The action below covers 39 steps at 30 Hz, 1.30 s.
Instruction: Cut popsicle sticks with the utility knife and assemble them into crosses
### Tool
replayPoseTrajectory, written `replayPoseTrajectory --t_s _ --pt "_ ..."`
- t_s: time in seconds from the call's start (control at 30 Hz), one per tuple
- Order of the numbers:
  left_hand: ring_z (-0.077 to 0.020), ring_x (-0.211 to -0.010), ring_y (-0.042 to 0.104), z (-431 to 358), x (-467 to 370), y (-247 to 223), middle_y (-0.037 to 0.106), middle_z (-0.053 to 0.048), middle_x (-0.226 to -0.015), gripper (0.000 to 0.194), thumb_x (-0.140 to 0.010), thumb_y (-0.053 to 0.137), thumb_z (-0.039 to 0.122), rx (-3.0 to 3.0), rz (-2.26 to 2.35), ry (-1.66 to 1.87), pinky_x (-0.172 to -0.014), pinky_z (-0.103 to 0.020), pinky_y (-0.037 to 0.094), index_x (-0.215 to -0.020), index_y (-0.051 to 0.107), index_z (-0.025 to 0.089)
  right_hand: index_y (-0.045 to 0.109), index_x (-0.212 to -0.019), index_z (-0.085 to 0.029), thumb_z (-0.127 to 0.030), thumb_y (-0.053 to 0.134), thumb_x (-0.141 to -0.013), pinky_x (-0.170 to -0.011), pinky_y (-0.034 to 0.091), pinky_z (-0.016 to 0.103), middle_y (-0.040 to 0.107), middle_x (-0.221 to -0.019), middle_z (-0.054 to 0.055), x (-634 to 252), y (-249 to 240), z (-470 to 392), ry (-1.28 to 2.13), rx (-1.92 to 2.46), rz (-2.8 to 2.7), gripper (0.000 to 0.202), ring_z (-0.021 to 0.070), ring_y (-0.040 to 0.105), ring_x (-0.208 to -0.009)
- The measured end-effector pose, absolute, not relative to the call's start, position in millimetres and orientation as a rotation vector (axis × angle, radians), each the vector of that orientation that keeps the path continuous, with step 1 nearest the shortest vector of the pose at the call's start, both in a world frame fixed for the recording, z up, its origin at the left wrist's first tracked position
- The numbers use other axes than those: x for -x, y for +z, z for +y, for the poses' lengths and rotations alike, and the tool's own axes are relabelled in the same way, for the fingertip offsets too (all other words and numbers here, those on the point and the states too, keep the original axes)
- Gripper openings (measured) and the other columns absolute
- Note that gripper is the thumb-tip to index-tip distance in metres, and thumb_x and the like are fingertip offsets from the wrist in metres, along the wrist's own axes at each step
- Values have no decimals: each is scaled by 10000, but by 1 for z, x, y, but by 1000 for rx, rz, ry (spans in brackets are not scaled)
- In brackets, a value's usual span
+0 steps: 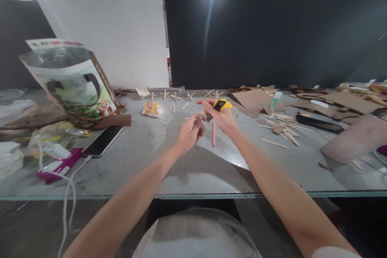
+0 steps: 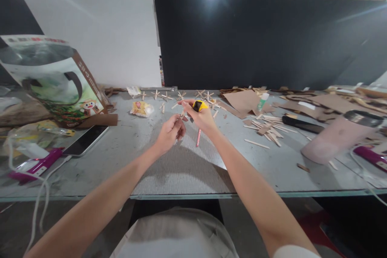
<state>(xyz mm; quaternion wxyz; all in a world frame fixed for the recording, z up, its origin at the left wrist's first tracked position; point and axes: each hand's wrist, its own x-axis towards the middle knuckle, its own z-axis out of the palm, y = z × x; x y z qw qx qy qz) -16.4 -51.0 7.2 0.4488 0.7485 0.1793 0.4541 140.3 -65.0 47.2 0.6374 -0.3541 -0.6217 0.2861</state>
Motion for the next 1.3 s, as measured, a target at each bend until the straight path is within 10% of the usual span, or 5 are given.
replayPoseTrajectory --t_s 0.57,0.83,1.3 --pt "-145 -574 522 -51 19 10 538 56 -636 173 -1065 474 360 -2186 873 1153 -619 -277 354 -1035 562 215 614 -709 -220 -564 664 -920 -593 405 297 538 -633 -13 -138 44 -62 268 1004 -1397 406 134 461 -603" --pt "-147 -644 568 -47 19 5 605 10 -738 221 -1085 352 232 -2228 831 1122 -662 -268 393 -1049 569 210 477 -624 -237 -641 699 -873 -552 316 298 367 -566 -59 -139 46 -62 259 1036 -1383 523 115 323 -561" --pt "-134 -522 495 31 18 14 515 65 -556 201 -1008 518 308 -1987 888 1120 -572 -236 370 -834 567 219 598 -552 -193 -647 622 -888 -506 258 268 394 -475 -47 -187 34 -18 460 1344 -1990 565 105 352 -502"
